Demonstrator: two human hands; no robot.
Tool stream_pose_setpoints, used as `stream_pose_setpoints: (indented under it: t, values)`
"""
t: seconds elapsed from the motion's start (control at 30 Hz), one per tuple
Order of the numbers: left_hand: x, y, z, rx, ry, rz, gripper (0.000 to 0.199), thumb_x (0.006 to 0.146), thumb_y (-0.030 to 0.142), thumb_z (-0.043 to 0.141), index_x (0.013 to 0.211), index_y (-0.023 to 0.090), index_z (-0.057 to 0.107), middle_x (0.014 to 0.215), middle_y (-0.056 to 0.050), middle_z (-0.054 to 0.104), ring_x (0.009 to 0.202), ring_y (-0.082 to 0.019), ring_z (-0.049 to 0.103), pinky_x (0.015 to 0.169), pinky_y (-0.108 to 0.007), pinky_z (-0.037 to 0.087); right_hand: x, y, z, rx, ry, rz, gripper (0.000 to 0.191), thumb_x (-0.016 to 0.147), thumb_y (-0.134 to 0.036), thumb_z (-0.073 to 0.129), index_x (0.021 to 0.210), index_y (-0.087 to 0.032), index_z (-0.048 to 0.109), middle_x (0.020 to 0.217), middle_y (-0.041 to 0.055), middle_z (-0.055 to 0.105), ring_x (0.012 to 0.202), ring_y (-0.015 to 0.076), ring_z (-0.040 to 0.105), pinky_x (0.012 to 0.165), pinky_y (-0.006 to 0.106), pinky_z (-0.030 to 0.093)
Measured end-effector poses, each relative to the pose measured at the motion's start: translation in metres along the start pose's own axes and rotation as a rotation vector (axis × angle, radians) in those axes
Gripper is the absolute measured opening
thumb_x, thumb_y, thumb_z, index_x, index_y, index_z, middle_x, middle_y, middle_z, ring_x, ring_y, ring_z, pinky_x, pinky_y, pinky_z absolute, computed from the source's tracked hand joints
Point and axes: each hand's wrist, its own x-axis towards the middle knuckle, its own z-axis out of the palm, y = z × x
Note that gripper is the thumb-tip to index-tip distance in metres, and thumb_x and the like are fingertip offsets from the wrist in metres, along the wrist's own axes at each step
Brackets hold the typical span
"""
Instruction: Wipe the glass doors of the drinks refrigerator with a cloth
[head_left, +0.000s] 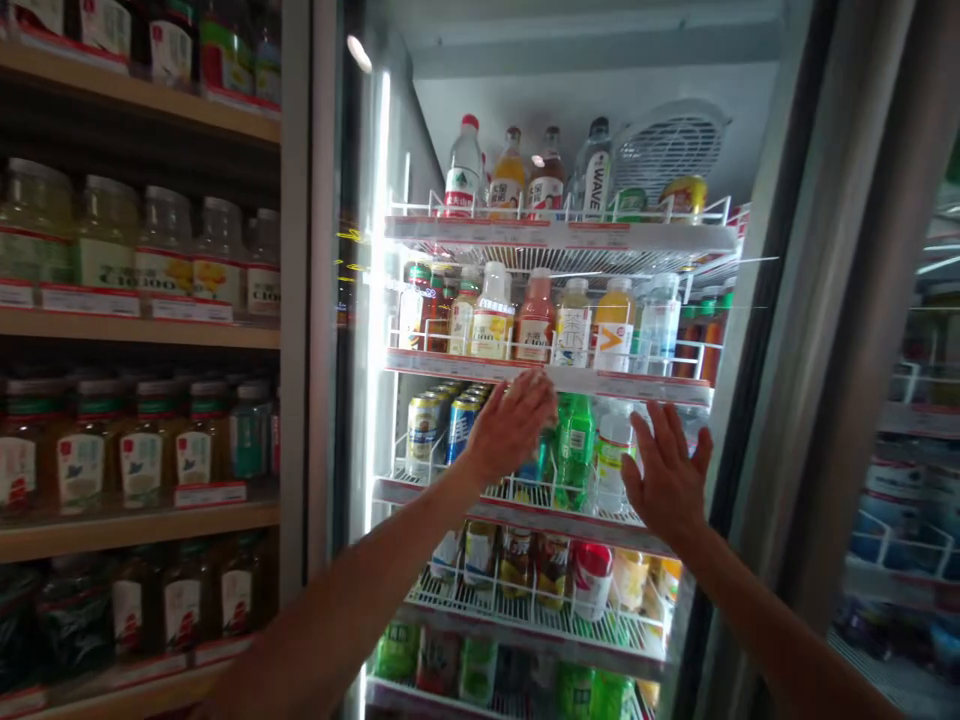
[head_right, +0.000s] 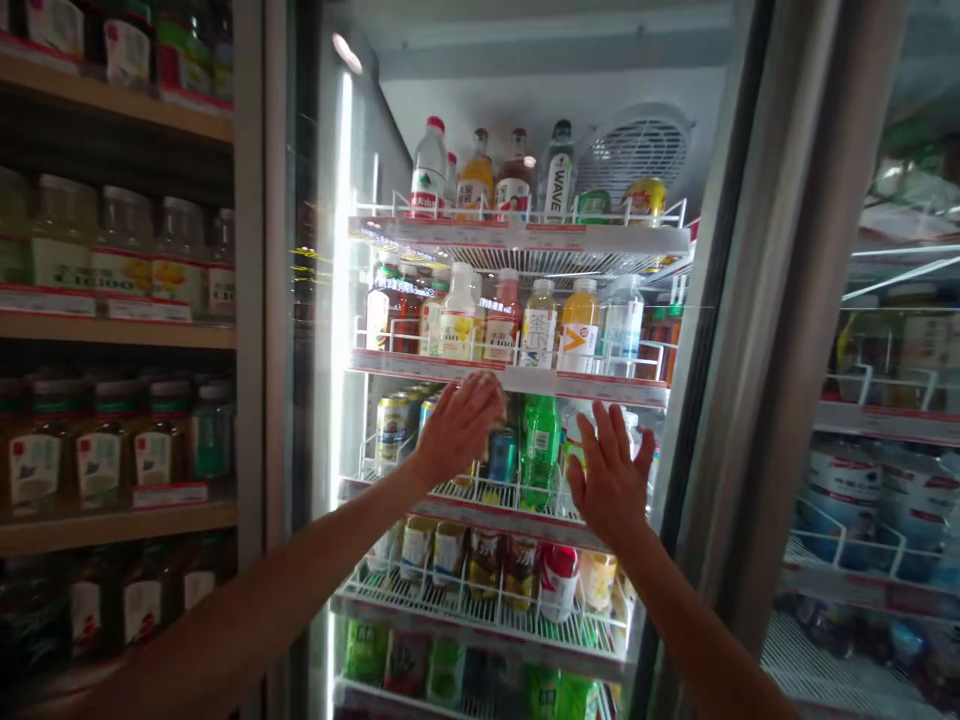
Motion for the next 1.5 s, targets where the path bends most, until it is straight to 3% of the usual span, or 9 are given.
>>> stream_pose_setpoints:
  t: [0.1, 0.23, 0.4, 0.6, 0.8, 0.97, 1.13, 1.37, 1.5]
  values:
    - [0.01, 0.003, 0.004, 0.0, 0.024, -0.105, 0.045, 0.087, 0.02, 0.041, 0.132, 0.014, 0.039, 0.142, -0.01, 0.037, 0.139, -0.024, 0.01, 0.113, -0.047, 0.02, -0.003, 0.005, -0.001, -0.021, 0.002, 0.006, 0.061, 0.087, -0.03, 0.042, 0.143, -0.025, 0.019, 0.146, 0.0096, 0.032, 0.135, 0.0259, 0.027, 0.11, 0.052, 0.01]
    - [0.014, 0.019, 0.01, -0.045, -0.05, 0.286, 0.041, 0.087, 0.022, 0.043, 0.128, 0.021, 0.044, 0.142, -0.003, 0.039, 0.138, -0.019, 0.017, 0.114, -0.04, 0.02, -0.006, 0.013, -0.003, -0.053, 0.004, -0.015, 0.062, 0.087, -0.029, 0.042, 0.144, -0.023, 0.018, 0.145, 0.0102, 0.033, 0.135, 0.0262, 0.028, 0.11, 0.052, 0.011]
    - [0.034, 0.025, 0.015, 0.041, 0.037, 0.052, 0.041, 0.089, 0.024, 0.04, 0.129, 0.015, 0.043, 0.14, -0.007, 0.041, 0.137, -0.025, 0.019, 0.112, -0.044, 0.023, -0.007, 0.023, -0.009, -0.088, 0.014, 0.009, 0.062, 0.087, -0.028, 0.042, 0.144, -0.021, 0.018, 0.144, 0.0126, 0.034, 0.134, 0.0276, 0.029, 0.109, 0.053, 0.013]
    - [0.045, 0.04, 0.021, -0.057, -0.021, 0.404, 0.038, 0.089, 0.021, 0.04, 0.126, 0.019, 0.045, 0.138, -0.002, 0.043, 0.136, -0.021, 0.024, 0.113, -0.038, 0.022, -0.015, 0.037, -0.019, -0.136, -0.01, 0.019, 0.062, 0.087, -0.028, 0.043, 0.143, -0.019, 0.019, 0.142, 0.0153, 0.037, 0.133, 0.0277, 0.031, 0.107, 0.053, 0.019]
    - [0.078, 0.045, 0.024, -0.044, -0.054, 0.174, 0.042, 0.09, 0.021, 0.035, 0.132, 0.014, 0.038, 0.143, -0.008, 0.037, 0.137, -0.024, 0.019, 0.113, -0.043, 0.02, -0.027, 0.046, -0.024, -0.125, -0.039, 0.049, 0.062, 0.088, -0.028, 0.04, 0.144, -0.019, 0.015, 0.145, 0.0143, 0.032, 0.135, 0.0273, 0.026, 0.107, 0.052, 0.022]
    - [0.084, 0.059, 0.028, -0.072, -0.139, 0.53, 0.043, 0.089, 0.018, 0.037, 0.132, 0.015, 0.038, 0.143, -0.005, 0.037, 0.136, -0.02, 0.022, 0.114, -0.039, 0.018, -0.034, 0.048, -0.03, -0.08, -0.045, 0.018, 0.064, 0.087, -0.025, 0.042, 0.145, -0.02, 0.013, 0.145, 0.013, 0.032, 0.136, 0.0269, 0.025, 0.106, 0.052, 0.026]
    - [0.117, 0.066, 0.034, -0.031, 0.0, 0.237, 0.041, 0.091, 0.018, 0.033, 0.131, 0.011, 0.04, 0.139, -0.008, 0.042, 0.134, -0.025, 0.027, 0.113, -0.041, 0.021, -0.039, 0.047, -0.042, 0.048, -0.02, 0.005, 0.066, 0.086, -0.022, 0.042, 0.145, -0.023, 0.012, 0.148, 0.0098, 0.026, 0.136, 0.0273, 0.025, 0.104, 0.052, 0.033]
    - [0.102, 0.105, 0.046, -0.151, -0.091, 0.66, 0.037, 0.089, 0.021, 0.039, 0.124, 0.015, 0.048, 0.137, -0.004, 0.045, 0.133, -0.018, 0.031, 0.114, -0.036, 0.018, -0.05, 0.057, -0.064, 0.046, 0.038, 0.022, 0.067, 0.084, -0.019, 0.045, 0.144, -0.022, 0.017, 0.147, 0.0108, 0.028, 0.133, 0.0297, 0.03, 0.102, 0.054, 0.035]
    - [0.127, 0.108, 0.048, -0.124, -0.119, 0.508, 0.041, 0.09, 0.018, 0.036, 0.13, 0.013, 0.042, 0.14, -0.007, 0.041, 0.134, -0.022, 0.028, 0.112, -0.04, 0.02, -0.057, 0.063, -0.069, 0.024, 0.048, 0.022, 0.069, 0.082, -0.019, 0.047, 0.144, -0.022, 0.017, 0.147, 0.0107, 0.028, 0.133, 0.0299, 0.03, 0.102, 0.054, 0.035]
